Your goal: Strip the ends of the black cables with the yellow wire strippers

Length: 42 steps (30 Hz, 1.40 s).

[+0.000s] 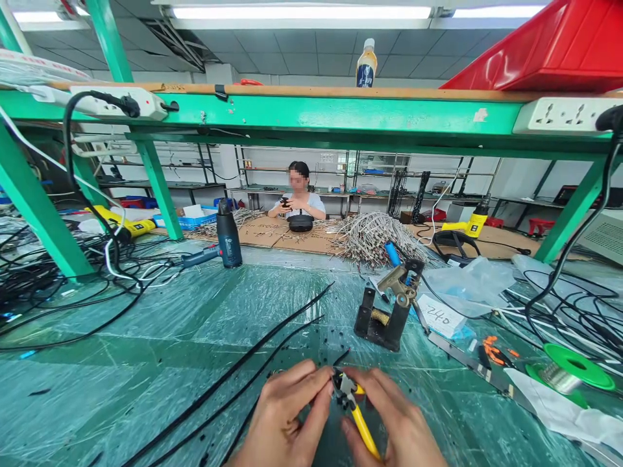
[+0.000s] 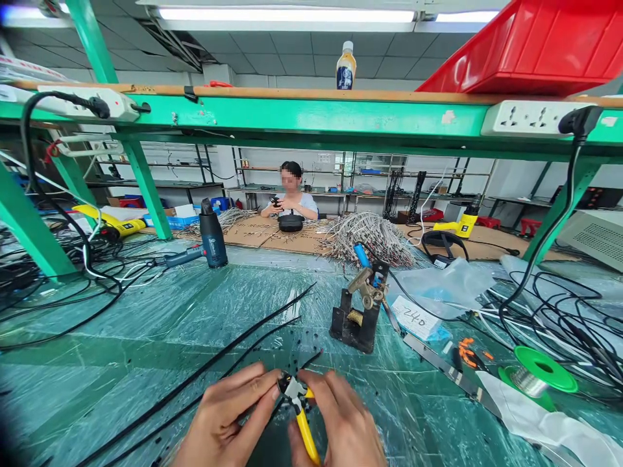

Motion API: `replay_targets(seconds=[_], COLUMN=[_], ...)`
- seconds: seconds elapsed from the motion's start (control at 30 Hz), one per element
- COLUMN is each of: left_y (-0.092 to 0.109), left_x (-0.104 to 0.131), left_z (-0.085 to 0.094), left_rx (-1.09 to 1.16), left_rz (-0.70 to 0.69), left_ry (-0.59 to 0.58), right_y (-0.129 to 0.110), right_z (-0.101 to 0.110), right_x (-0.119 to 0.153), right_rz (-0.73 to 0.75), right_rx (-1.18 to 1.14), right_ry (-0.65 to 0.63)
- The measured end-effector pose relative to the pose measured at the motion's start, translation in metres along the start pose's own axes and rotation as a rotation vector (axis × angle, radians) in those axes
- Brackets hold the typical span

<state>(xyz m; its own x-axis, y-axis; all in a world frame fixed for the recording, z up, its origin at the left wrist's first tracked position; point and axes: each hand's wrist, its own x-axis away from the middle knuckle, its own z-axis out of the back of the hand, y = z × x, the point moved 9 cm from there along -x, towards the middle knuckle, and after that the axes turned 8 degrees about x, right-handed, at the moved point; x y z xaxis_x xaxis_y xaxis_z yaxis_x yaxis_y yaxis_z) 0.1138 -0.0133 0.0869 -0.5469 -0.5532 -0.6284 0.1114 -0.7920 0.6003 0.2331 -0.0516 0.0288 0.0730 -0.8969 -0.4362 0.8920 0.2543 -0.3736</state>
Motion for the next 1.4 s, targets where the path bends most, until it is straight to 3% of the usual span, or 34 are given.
replay_targets(seconds=[0.23, 0.5, 0.67, 0.93, 1.1, 1.4], left_y=[0.01, 0.001, -0.005, -0.036, -0.029, -0.023], left_x=[0.005, 0.003, 0.003, 0.004, 0.005, 0.003], left_z=[0.001, -0.003, -0.003, 0.012, 0.006, 0.003], left_rx=[-0.123, -0.041, 0.034, 0.161, 0.118, 0.034], left_rz=[-0.121, 0.002, 0.073, 0.357, 0.283, 0.218], left_ry=[0.076, 0.017, 0.025, 0.173, 0.138, 0.117], right_y=[-0.003, -0.008, -0.006, 0.003, -0.008, -0.004], right_z=[-0.01, -0.007, -0.012, 0.01, 0.021, 0.013], right_x=[0.0, -0.001, 0.002, 0.003, 0.001, 0.003], right_rz=[-0.021, -0.032, -0.023, -0.052, 0.026, 0.05], right_rx=[-0.202, -0.205, -0.178, 0.115, 0.272, 0.386], right_ry=[-0.031, 0.014, -0.024, 0.133, 0.223, 0.187])
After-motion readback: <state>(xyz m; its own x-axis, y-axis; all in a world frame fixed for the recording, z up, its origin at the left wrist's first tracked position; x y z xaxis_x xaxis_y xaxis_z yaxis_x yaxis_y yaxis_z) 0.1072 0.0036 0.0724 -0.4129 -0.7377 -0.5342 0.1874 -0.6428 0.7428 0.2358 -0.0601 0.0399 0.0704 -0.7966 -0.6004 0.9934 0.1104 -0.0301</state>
